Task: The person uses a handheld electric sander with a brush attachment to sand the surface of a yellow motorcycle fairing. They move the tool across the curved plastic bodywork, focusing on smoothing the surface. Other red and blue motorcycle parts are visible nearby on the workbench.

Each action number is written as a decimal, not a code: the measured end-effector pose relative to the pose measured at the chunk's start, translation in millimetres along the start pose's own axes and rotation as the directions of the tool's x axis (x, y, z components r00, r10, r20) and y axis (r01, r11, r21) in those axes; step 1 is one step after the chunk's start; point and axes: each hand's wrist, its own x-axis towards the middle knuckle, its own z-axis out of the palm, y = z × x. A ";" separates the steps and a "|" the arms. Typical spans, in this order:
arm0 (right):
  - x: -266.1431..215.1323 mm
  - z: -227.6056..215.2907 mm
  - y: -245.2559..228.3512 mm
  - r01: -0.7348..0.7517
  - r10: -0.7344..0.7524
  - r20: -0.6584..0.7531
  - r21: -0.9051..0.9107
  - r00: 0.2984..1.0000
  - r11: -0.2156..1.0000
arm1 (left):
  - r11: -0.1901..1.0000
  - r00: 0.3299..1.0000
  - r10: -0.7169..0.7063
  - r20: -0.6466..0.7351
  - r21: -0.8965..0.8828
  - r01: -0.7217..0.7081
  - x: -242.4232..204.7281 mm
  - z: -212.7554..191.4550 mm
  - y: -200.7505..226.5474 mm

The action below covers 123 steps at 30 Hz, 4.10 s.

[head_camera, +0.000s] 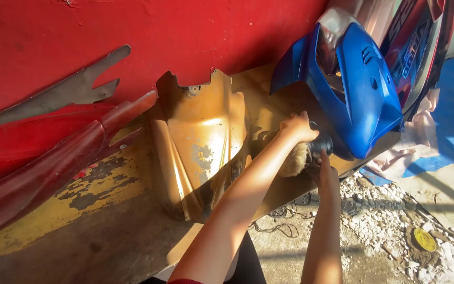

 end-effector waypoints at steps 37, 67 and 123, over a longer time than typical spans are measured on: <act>-174.7 168.5 -33.9 0.860 -0.909 0.158 0.296 0.385 0.416 | 0.670 0.842 0.422 -0.338 -0.510 -0.540 -212.3 -158.8 -96.8; -157.3 151.4 20.6 0.797 -0.839 0.153 0.263 0.522 0.544 | 0.627 0.763 0.502 -0.408 -0.436 -0.646 -215.2 -156.3 -110.5; -248.3 169.8 16.0 0.893 -0.848 0.372 0.097 0.377 0.440 | 0.579 0.777 0.428 -0.462 -0.520 -0.628 -273.7 -152.6 -154.7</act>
